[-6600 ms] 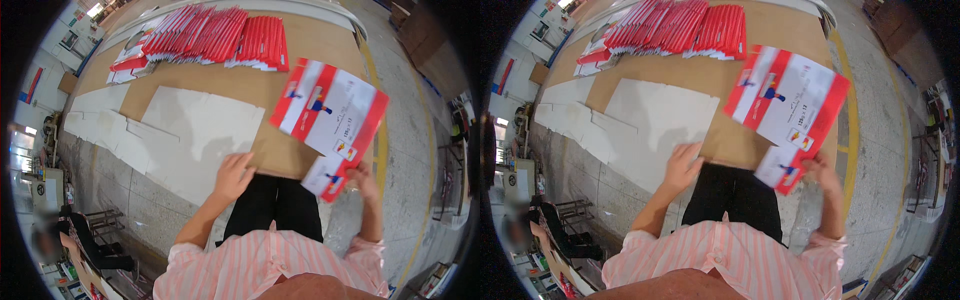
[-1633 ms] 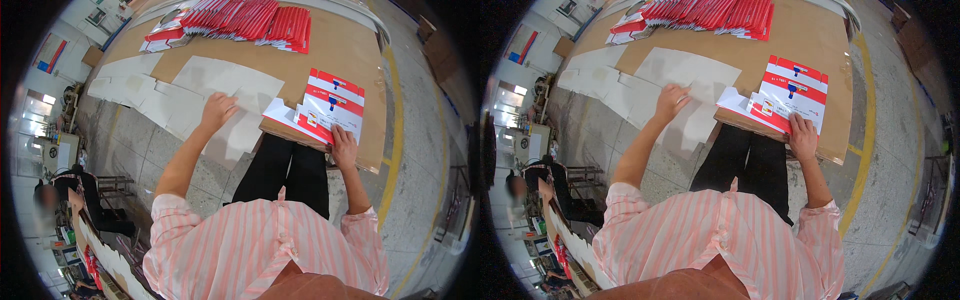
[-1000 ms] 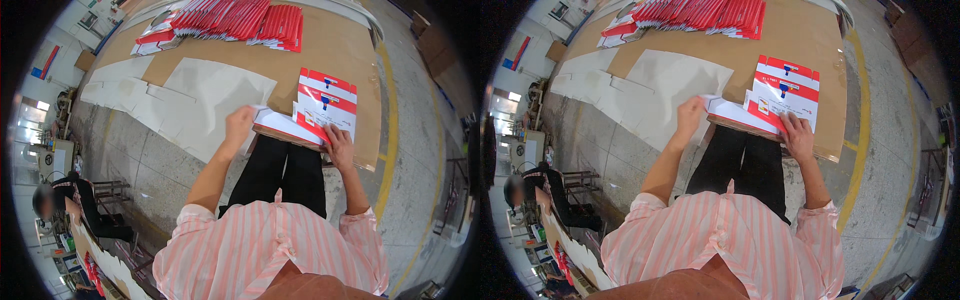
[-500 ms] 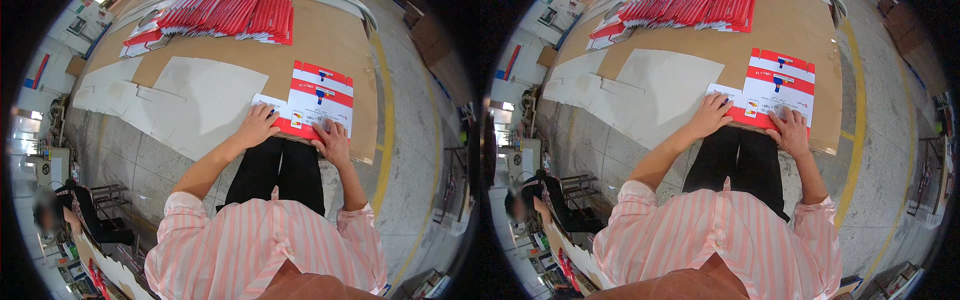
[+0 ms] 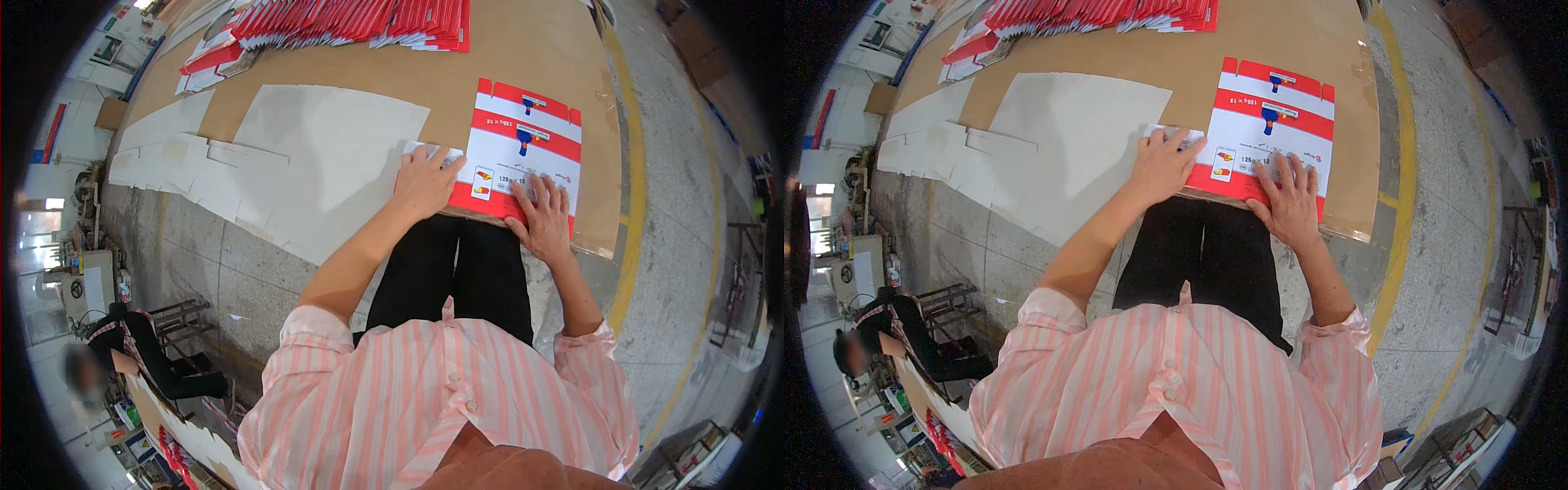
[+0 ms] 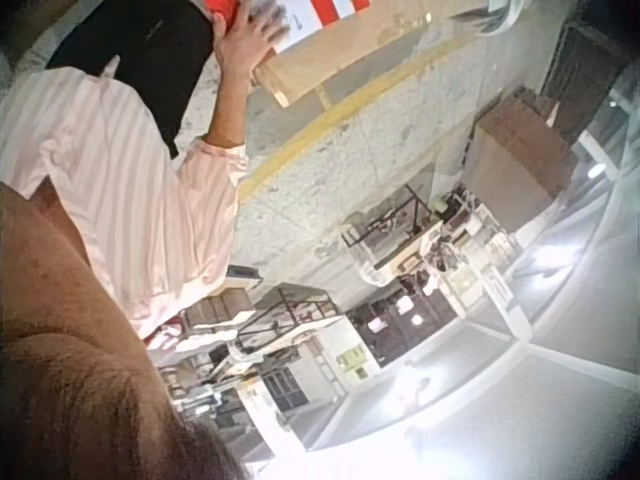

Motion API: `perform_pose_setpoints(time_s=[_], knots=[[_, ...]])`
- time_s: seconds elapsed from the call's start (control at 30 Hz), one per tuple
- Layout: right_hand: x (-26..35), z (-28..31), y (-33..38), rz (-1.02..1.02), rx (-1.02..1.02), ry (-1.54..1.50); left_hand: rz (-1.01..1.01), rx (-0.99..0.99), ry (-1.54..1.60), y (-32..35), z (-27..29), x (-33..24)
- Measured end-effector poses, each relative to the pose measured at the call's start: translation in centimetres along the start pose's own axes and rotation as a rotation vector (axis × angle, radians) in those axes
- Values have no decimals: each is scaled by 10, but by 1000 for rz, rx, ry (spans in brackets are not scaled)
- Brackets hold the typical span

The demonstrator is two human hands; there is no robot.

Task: Folding cardboard inserts and placing them into product packaging boxes.

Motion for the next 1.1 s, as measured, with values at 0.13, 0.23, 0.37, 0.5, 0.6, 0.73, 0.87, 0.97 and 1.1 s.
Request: perform_pose_setpoints(time_s=[0.13, 0.23, 0.37, 0.5, 0.6, 0.73, 0.87, 0.97, 1.1], knots=[[29, 28, 25, 128, -253, -381, -24, 148, -51, -27, -1, 8], [48, -76, 62, -372, 227, -1705, -89, 277, 90, -24, -28, -6], [36, -70, 82, -635, -237, -2080, -271, 204, 348, 11, -11, -65], [-60, -16, 62, -448, -186, -1698, -160, -130, 866, 52, 39, -11], [-146, 28, 23, -357, 51, -1451, 49, -227, 551, 100, 47, 49], [-258, 41, -61, -381, 131, -1083, 259, -142, 259, 164, 13, 88], [-326, 12, -178, -402, 19, -1045, 382, 110, 138, 207, -7, 73], [-313, -6, -273, -514, -96, -741, 461, 212, 113, 224, -25, 68], [-225, -48, -394, -503, -55, -754, 482, 206, 171, 228, -46, 68]])
Point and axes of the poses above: each hand's wrist, its own y-axis away from the middle knuckle, its own z-axis out of the back of the hand, x = y × z, the point moved 10 cm from there along -y, towards the middle knuckle, and after that the axes turned 11 degrees about x, right-handed, at the moved point
